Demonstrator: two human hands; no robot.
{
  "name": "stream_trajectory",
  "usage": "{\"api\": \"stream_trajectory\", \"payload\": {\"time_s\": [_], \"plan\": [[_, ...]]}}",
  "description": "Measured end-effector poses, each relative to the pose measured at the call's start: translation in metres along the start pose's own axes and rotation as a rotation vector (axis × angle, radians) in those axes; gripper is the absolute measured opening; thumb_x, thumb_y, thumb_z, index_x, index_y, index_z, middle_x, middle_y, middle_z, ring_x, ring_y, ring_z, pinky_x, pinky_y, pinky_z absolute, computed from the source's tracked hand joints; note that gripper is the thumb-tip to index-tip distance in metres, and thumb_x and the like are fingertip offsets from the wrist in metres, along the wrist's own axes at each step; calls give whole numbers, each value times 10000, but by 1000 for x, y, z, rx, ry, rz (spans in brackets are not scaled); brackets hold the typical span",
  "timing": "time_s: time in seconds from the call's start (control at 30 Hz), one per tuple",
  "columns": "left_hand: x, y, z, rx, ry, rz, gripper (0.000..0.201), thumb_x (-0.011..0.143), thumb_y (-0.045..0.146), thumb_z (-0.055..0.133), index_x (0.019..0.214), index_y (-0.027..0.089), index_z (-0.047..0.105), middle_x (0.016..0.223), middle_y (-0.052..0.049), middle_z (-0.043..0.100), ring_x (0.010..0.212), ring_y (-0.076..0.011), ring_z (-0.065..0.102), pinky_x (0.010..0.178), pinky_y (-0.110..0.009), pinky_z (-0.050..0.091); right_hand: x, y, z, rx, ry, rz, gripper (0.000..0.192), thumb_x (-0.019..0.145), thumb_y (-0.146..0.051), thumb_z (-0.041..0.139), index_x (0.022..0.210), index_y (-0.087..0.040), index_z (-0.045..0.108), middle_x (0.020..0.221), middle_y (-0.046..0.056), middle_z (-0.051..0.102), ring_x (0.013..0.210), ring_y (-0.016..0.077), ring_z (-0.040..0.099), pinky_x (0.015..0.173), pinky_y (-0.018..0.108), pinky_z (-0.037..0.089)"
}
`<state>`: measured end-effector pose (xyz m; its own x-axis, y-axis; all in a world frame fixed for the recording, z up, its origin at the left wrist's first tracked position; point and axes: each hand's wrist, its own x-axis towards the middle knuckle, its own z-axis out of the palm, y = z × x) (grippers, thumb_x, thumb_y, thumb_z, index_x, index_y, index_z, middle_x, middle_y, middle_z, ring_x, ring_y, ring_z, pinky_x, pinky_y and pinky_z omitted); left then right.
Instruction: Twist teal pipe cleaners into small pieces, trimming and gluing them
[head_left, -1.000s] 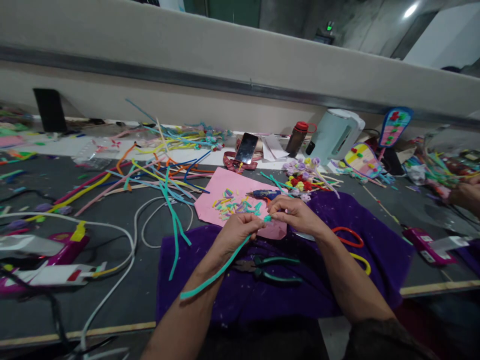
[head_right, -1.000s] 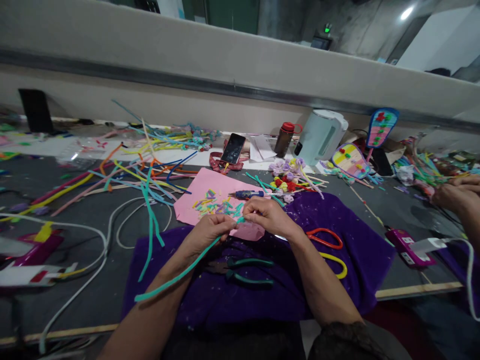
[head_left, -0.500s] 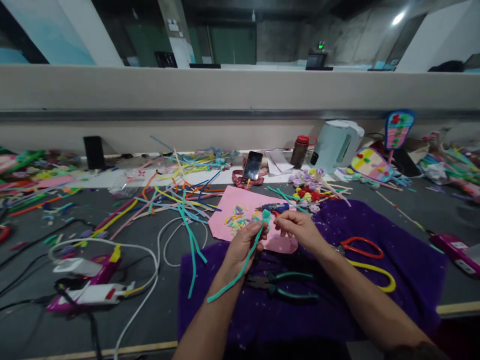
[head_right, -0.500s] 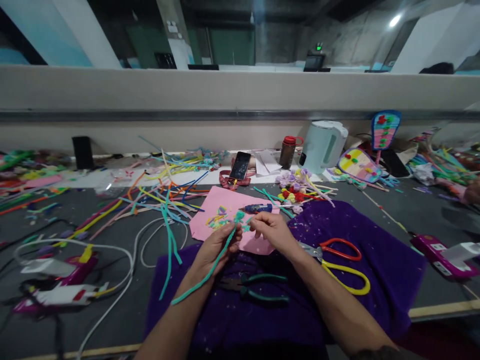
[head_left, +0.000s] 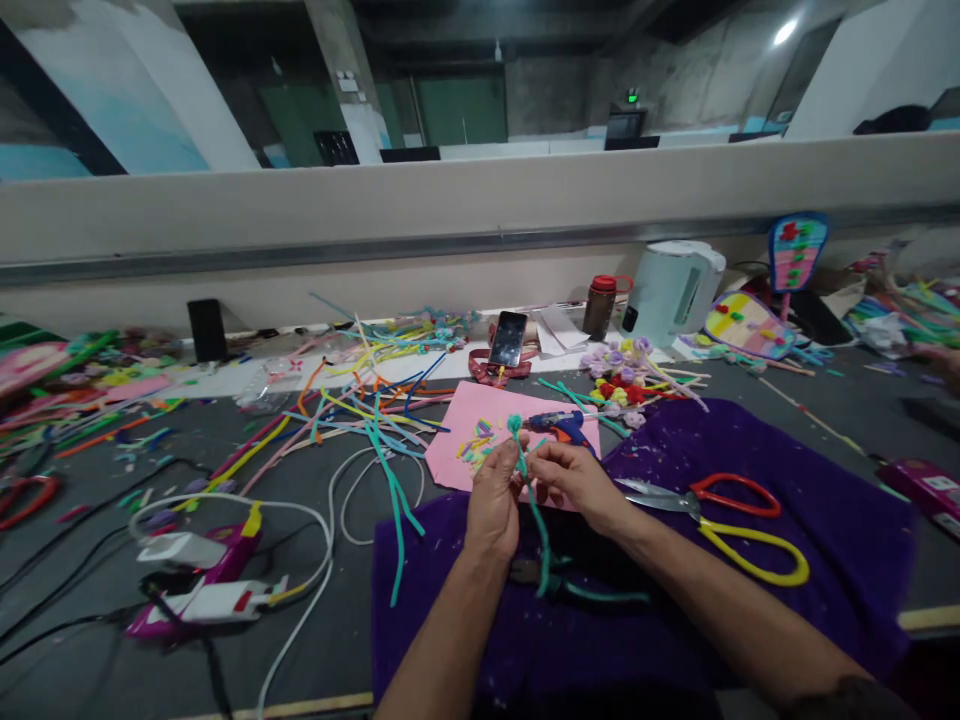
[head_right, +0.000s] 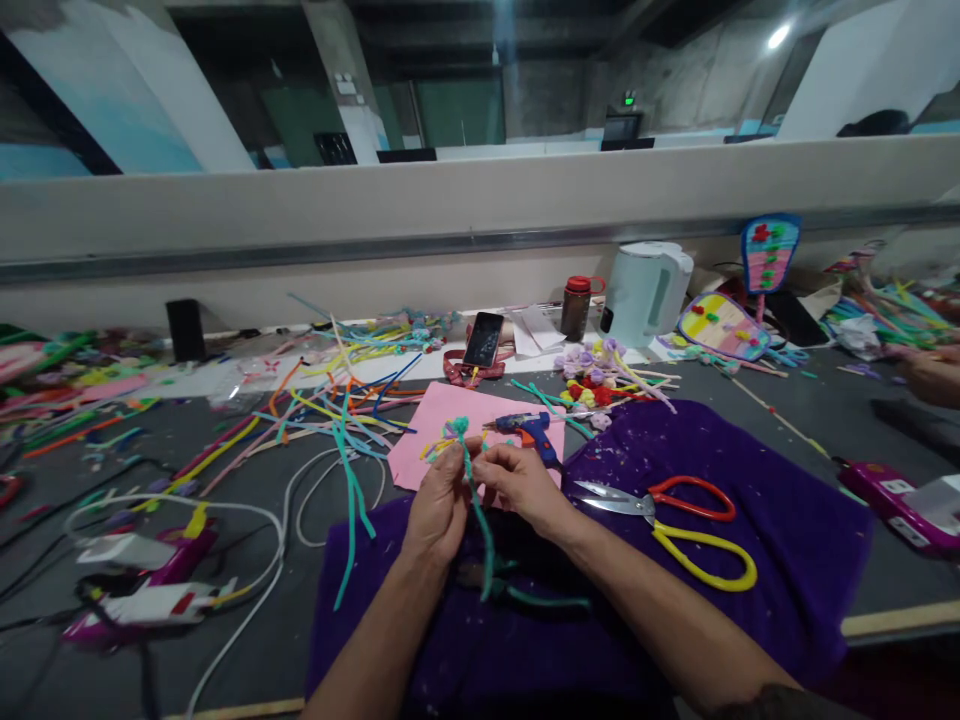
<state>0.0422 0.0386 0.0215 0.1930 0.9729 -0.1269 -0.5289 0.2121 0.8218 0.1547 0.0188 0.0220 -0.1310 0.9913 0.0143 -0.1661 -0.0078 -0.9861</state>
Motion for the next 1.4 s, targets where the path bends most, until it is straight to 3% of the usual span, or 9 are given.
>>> {"api": "stream_trajectory", "payload": {"time_s": [0.2, 0.37, 0.6, 1.07, 1.4], "plan": [[-3, -1, 3, 3, -98, -3, 242, 697, 350, 626, 848, 162, 644, 768, -2, 604, 647, -90, 532, 586, -208, 414, -1, -1, 6, 86, -6, 10, 285, 714, -412, 606, 662, -165, 475, 535, -49, 515, 372, 40, 422, 358, 163, 273], [1, 3, -4, 12, -3, -18, 246, 635, 345, 675, 828, 193, 656, 846, -6, 623, 723, -105, 546, 613, -211, 407, -2, 0, 0, 35, 64, 53, 292, 698, -424, 612, 663, -161, 489, 485, -60, 486, 334, 39, 402, 323, 157, 269], [2, 4, -6, 245, 106, -2, 321, 571, 383, 708, 803, 166, 667, 781, -19, 627, 653, -97, 529, 605, -204, 396, -2, 5, -3, -49, 82, 20, 300, 692, -427, 609, 629, -158, 491, 440, -61, 470, 319, 50, 419, 290, 151, 279], [3, 3, -6, 362, 124, 58, 324, 584, 425, 680, 742, 143, 662, 710, -20, 617, 601, -96, 502, 543, -191, 373, -3, 5, 2, -114, 71, 18, 268, 702, -390, 591, 603, -165, 484, 407, -69, 461, 304, 53, 414, 287, 154, 288], [5, 2, -8, 325, 111, 61, 272, 594, 392, 671, 704, 145, 634, 701, -10, 601, 589, -91, 503, 540, -191, 385, -2, 10, 2, -122, 58, 27, 274, 711, -403, 588, 618, -170, 478, 434, -64, 475, 321, 58, 426, 298, 159, 298]]}}
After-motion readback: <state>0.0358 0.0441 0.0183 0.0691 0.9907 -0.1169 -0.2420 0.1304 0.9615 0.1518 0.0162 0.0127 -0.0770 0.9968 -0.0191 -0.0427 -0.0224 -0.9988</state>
